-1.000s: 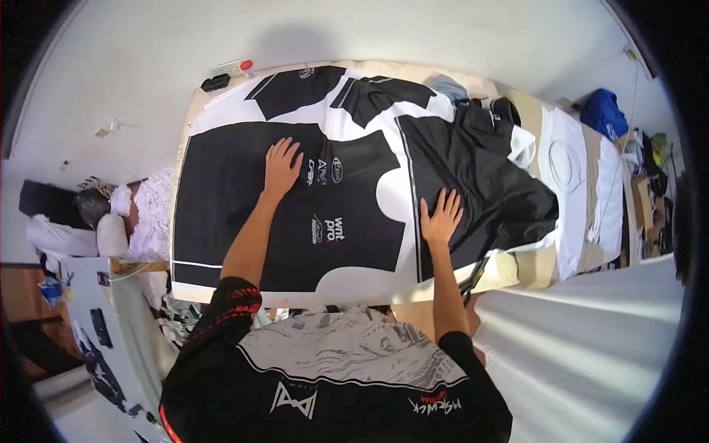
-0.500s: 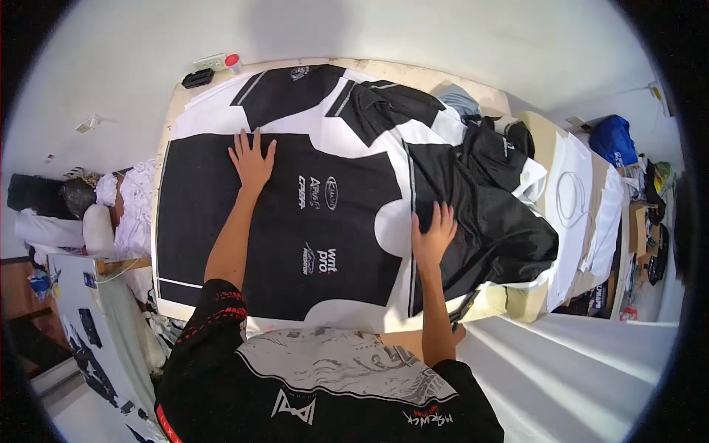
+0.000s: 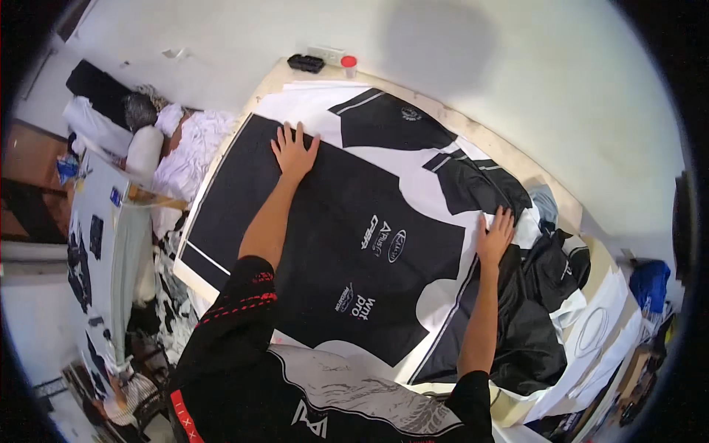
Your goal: Cutting out printed garment pieces from fabric sheets using a pair of scissors.
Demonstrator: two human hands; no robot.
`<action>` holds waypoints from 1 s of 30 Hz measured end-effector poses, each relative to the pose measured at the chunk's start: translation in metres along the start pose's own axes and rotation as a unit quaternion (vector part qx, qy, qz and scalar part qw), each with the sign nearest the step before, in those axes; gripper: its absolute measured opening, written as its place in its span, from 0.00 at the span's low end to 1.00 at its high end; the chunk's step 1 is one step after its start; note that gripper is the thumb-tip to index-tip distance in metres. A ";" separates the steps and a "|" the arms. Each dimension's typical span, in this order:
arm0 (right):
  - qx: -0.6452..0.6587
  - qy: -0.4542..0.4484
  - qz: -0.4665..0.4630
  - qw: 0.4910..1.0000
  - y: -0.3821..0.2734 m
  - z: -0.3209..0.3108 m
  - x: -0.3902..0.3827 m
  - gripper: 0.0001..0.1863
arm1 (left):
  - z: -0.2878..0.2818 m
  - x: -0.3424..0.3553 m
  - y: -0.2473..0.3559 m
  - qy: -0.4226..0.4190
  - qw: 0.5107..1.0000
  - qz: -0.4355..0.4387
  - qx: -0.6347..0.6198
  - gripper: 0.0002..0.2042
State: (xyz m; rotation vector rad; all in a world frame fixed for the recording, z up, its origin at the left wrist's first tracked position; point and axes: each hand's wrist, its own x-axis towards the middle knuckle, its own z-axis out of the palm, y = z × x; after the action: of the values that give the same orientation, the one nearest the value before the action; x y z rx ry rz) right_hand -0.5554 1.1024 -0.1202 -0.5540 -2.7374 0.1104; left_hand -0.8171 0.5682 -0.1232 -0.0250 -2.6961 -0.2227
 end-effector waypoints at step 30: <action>0.355 0.017 0.116 0.927 -0.181 -0.185 -0.373 0.20 | -0.182 -0.247 -0.075 -0.036 0.999 0.034 -0.024 0.32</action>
State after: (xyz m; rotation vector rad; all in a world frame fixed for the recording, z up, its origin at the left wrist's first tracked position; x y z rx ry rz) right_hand -0.2341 0.7916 -0.0391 -0.6352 -2.3398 1.0827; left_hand -0.5203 0.4693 -0.0761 -0.1412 -2.7553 -0.2691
